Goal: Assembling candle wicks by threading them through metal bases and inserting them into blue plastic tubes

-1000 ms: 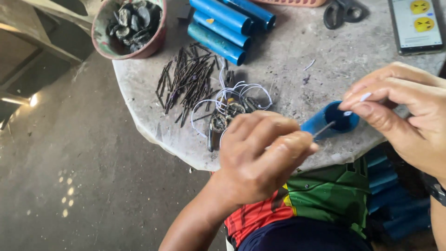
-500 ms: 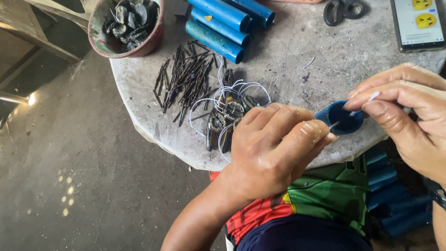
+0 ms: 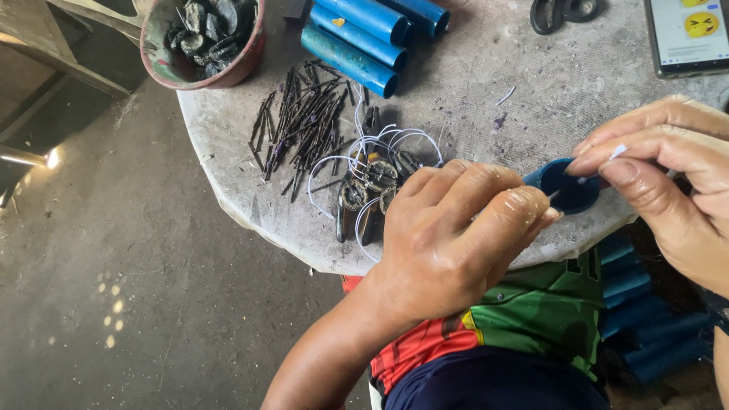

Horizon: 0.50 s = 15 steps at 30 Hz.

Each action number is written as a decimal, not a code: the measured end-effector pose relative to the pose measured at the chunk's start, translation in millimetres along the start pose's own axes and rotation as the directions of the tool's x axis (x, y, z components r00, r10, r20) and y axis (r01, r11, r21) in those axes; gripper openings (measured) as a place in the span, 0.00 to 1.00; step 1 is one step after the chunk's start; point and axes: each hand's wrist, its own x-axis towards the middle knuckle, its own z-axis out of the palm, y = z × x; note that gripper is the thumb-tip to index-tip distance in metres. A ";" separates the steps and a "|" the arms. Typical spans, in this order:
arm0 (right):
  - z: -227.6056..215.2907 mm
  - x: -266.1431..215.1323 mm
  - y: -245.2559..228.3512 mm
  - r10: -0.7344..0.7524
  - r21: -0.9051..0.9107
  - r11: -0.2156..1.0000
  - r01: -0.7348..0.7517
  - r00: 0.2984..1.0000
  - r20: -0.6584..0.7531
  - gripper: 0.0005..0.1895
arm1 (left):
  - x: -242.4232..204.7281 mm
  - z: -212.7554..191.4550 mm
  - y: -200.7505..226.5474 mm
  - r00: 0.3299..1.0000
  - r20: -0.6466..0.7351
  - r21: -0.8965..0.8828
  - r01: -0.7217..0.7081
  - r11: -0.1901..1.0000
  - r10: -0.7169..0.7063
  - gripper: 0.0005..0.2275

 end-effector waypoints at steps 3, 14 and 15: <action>-0.8 -1.4 4.6 -0.002 -0.036 0.999 0.002 1.000 0.022 0.13 | -0.4 0.7 -0.3 1.000 -0.003 0.011 -0.003 1.000 0.003 0.06; -0.2 -2.5 5.6 -0.114 -0.117 0.986 0.116 0.993 0.021 0.09 | -4.5 11.0 -6.0 0.998 -0.044 -0.064 0.036 0.997 -0.039 0.04; 0.4 -2.3 4.6 -0.172 -0.139 0.975 0.171 0.985 0.009 0.08 | -4.6 11.6 -5.7 0.998 -0.047 -0.075 0.043 0.996 -0.047 0.04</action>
